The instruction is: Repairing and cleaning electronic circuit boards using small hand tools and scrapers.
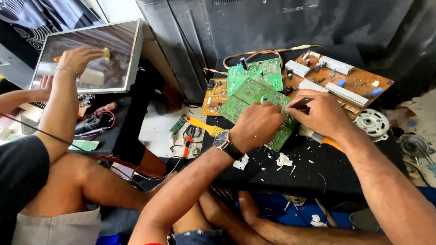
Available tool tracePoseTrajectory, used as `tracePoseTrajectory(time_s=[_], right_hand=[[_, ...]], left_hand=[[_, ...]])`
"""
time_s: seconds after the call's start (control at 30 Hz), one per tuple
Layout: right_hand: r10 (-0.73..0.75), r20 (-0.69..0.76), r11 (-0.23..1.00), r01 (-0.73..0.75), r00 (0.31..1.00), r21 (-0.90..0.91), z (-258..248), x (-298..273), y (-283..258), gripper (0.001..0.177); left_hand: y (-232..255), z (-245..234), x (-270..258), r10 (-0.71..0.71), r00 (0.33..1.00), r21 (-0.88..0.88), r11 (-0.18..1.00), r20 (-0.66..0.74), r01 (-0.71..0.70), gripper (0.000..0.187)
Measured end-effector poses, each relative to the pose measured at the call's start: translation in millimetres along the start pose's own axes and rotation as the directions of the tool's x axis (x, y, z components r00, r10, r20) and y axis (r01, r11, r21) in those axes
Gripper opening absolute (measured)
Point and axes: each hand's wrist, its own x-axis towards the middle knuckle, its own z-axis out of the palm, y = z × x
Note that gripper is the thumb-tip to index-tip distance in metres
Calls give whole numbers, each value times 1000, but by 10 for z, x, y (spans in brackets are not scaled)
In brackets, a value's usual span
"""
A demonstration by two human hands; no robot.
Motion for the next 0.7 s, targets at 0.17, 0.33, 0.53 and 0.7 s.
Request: tracePoseTrajectory(time_s=[0.17,0.33,0.53,0.7], right_hand=[[-31,0,1000,31,1000,0,24,13,61,18],[-34,-5,999,33,999,-23,31,10,66,16],[-4,26,1000,4,1000,7,0,13,54,21],[-37,27,991,40,999,-126,-9,15,39,15]], left_hand=[[15,54,145,-13,993,38,999,118,9,10],[-63,-9,53,-4,995,-108,994,99,15,15],[213,-671,-266,5,1000,-499,867,-11,-9,13],[420,-831,-443,78,994,-460,882,-70,-102,18]])
